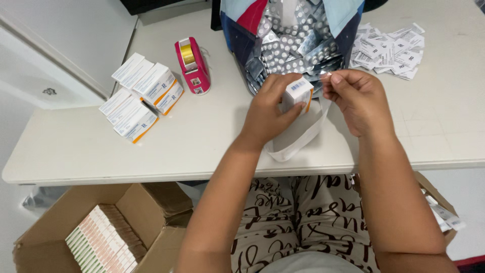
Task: The person packs blister packs of pills into a white paper bag and seals it with tape. The person handles multiple blister packs and boxes, placing them into the bag and then applying tape to close the bag.
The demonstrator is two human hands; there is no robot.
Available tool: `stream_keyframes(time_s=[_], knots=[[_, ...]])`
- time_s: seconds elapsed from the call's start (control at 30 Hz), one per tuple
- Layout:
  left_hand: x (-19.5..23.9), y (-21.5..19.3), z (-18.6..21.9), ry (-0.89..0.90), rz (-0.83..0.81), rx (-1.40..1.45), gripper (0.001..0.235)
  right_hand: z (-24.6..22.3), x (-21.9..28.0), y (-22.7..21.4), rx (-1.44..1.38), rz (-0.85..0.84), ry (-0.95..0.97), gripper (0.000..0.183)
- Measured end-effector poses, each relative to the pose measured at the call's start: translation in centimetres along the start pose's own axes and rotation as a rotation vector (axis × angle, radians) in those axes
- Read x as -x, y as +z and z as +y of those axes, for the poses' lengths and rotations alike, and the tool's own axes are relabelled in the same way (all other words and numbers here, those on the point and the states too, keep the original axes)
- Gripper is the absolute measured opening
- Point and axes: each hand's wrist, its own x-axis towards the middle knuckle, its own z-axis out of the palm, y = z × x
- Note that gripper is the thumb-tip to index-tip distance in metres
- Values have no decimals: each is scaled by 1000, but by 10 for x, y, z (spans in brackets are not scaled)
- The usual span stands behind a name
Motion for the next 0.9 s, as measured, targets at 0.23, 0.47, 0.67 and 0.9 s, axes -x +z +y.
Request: stream_keyframes(time_s=[0.23,0.47,0.67,0.9], knots=[[1,3,5,109,161,-198,48,5,11,7,44,34,-8,15],[-6,-5,21,26,124,-299,20,-11,29,31,351,-3,-151,16],[-18,-4,29,25,129,-263,13,-18,30,40,317,-14,-184,15],[-24,-9,43,142,143,-344,7,-20,36,42,236,-9,-97,21]])
